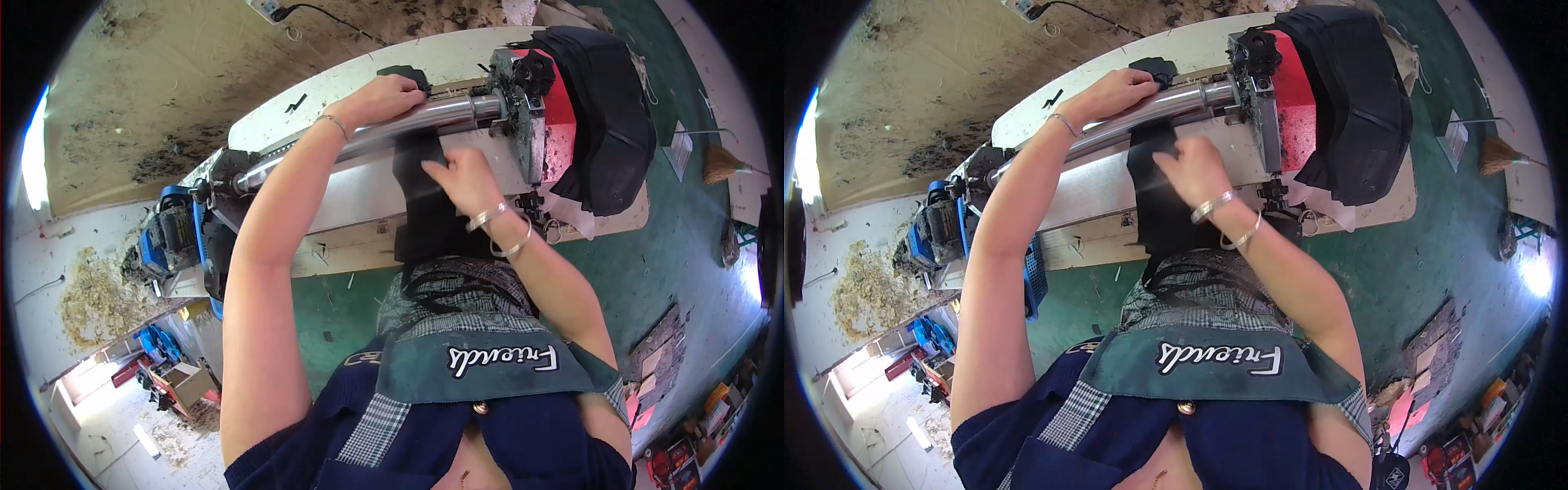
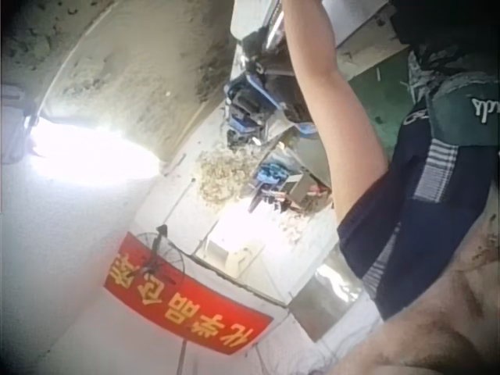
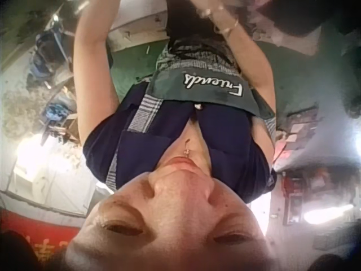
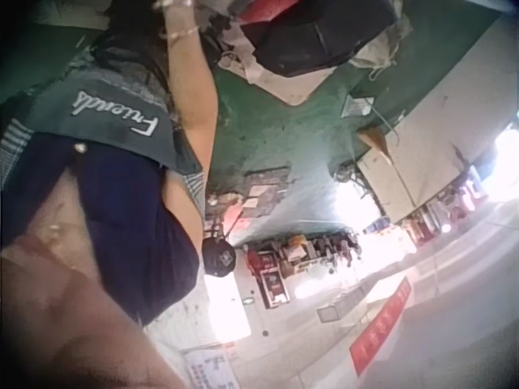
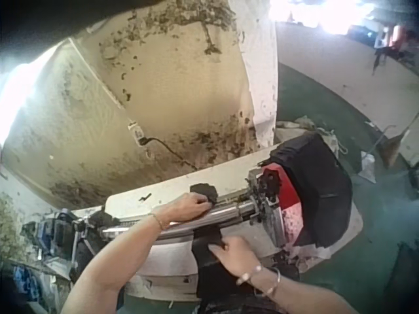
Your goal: The person is feeding black leather strips into a machine with a rotating roller for processing in a shoe manufacturing environment.
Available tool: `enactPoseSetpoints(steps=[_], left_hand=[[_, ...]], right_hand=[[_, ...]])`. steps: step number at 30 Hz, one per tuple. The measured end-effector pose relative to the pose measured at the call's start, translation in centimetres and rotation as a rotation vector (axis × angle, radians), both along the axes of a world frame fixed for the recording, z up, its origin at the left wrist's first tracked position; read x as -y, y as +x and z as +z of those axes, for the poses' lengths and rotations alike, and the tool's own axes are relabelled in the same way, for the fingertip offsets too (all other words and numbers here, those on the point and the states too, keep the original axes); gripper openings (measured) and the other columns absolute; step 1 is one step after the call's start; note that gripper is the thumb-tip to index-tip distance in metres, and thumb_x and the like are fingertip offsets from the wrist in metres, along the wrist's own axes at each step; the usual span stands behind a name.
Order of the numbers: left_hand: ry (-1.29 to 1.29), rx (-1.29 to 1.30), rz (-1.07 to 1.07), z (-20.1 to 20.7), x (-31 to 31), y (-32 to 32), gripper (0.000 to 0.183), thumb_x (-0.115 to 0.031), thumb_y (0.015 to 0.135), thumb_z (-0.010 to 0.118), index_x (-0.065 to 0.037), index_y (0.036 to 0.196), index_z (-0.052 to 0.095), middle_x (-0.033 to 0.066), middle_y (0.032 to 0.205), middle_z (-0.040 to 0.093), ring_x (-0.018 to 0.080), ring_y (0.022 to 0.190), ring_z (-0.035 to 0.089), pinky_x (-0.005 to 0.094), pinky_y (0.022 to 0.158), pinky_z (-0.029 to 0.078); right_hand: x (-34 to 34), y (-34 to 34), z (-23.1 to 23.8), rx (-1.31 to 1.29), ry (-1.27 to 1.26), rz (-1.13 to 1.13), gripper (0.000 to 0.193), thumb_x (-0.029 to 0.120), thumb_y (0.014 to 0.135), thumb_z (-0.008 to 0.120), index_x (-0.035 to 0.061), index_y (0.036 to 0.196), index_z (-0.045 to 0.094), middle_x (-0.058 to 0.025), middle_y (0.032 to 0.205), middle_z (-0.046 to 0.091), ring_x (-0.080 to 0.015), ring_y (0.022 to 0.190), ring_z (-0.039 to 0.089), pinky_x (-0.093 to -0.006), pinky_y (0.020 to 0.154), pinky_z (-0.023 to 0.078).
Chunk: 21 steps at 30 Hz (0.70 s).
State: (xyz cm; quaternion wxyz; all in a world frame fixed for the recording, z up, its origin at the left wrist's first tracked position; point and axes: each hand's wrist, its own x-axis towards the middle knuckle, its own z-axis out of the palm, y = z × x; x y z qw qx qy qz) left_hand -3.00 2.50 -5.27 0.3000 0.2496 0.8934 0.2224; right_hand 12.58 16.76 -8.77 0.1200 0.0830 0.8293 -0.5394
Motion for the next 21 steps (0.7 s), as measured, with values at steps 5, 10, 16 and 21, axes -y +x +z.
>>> enactPoseSetpoints(steps=[5,10,16,21], left_hand=[[-0.104,0.015,0.023,1.8,1.1,1.3,0.039,-0.040,0.086,0.067,-0.002,0.081,0.061,0.0059,0.066,0.057,0.0146,0.065,0.049,0.0299,0.059,0.040],[0.261,-0.359,-0.092,5.6,1.3,2.1,0.025,-0.008,0.074,0.076,-0.002,0.081,0.052,0.0045,0.067,0.052,0.0150,0.065,0.046,0.0308,0.062,0.042],[0.210,-0.391,-0.113,16.0,0.6,2.3,0.028,0.009,0.074,0.064,0.001,0.101,0.060,0.0136,0.090,0.066,0.0175,0.085,0.063,0.0309,0.076,0.049],[0.947,-0.423,0.459,17.9,-1.7,2.7,0.024,0.011,0.078,0.059,0.000,0.099,0.058,0.0129,0.087,0.065,0.0190,0.085,0.064,0.0292,0.072,0.050]], right_hand=[[-1.4,2.4,0.3,0.063,-0.455,0.025,0.024,0.004,0.073,0.073,-0.0069,0.092,0.061,-0.0119,0.081,0.069,-0.0154,0.072,0.065,-0.0280,0.064,0.052],[-1.3,9.1,-5.1,0.164,0.081,0.539,0.031,0.011,0.073,0.074,-0.0015,0.098,0.062,-0.0139,0.081,0.068,-0.0257,0.083,0.067,-0.0412,0.078,0.052],[3.5,7.7,-17.2,-0.506,0.570,0.465,0.031,0.019,0.069,0.074,0.0080,0.097,0.065,-0.0131,0.095,0.066,-0.0303,0.101,0.060,-0.0451,0.094,0.043],[1.8,9.4,-11.0,-0.611,0.543,0.651,0.022,0.010,0.078,0.064,0.0085,0.100,0.065,-0.0122,0.096,0.066,-0.0287,0.098,0.063,-0.0431,0.090,0.046]])
